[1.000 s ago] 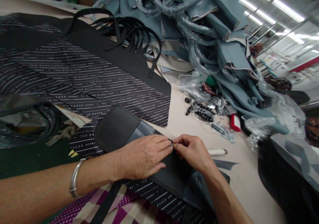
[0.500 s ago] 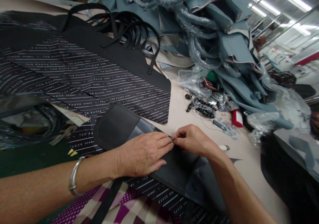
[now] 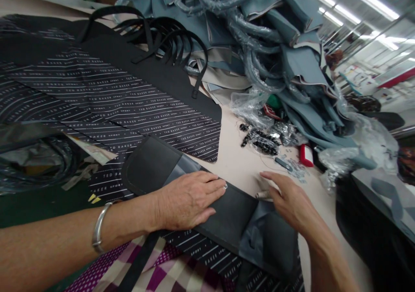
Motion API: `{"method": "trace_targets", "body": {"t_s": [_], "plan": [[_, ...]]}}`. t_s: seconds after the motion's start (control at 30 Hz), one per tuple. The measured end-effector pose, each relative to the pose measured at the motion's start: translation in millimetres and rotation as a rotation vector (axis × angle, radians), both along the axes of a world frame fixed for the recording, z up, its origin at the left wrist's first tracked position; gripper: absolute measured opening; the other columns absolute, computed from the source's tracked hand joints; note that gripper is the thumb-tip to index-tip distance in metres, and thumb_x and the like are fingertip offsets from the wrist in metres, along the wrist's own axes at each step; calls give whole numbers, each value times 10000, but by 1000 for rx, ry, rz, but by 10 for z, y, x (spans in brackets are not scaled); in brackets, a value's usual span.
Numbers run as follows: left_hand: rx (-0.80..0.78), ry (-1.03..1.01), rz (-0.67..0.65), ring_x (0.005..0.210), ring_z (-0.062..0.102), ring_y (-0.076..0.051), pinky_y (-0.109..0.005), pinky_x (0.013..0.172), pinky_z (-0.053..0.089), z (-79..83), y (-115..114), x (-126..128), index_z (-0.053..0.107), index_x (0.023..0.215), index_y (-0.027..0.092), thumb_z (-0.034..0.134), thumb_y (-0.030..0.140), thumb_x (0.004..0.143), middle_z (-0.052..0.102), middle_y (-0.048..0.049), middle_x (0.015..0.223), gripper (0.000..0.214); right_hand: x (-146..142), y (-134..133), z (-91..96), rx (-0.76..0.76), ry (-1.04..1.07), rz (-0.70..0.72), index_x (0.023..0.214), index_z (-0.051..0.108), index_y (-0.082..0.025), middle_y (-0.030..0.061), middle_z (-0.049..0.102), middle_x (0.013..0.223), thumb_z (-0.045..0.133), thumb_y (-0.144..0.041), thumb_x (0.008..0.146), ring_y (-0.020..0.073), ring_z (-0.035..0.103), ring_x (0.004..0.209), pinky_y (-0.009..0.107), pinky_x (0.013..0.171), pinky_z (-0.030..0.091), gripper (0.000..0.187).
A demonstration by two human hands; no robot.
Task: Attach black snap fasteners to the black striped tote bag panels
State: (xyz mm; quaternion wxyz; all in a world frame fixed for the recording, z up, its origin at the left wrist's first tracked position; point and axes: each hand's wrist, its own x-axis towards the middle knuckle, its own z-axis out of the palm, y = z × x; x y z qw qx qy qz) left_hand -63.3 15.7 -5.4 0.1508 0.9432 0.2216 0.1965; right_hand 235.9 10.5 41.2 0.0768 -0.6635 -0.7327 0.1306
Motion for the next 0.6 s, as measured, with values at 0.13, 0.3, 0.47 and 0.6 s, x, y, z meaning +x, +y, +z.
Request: {"method": "trace_targets", "body": {"t_s": [0.13,0.3,0.47,0.6], "plan": [[-3,-1,-3,1222,526,-261,-387,1072,408,16,3,20,555,1297,107,572,303,902,607,-102,1338,441,436,-276,-187,12,-8,64,1141,685,-239,96,672,1239,497,-311,845,301,588,1180,527,1024,439,358],[8,-7,-2,1221,534,-258,-390,1071,420,27,-1,20,559,1290,99,581,287,897,618,-109,1321,437,373,-401,-46,167,82,-226,933,642,-236,81,679,915,616,-355,774,293,629,891,485,853,485,200],[4,-26,0,1224,541,-257,-391,1073,420,14,-5,7,560,1296,114,576,289,899,627,-109,1316,433,-112,-443,146,550,971,-702,991,559,-230,17,631,904,717,-319,694,232,646,863,499,902,482,348],[9,-39,4,1217,546,-257,-394,1072,424,11,-7,10,568,1289,110,591,290,891,631,-114,1308,437,-505,-362,8,441,1725,-724,832,539,-203,-49,558,750,689,-227,605,117,593,682,381,812,524,274]]}}
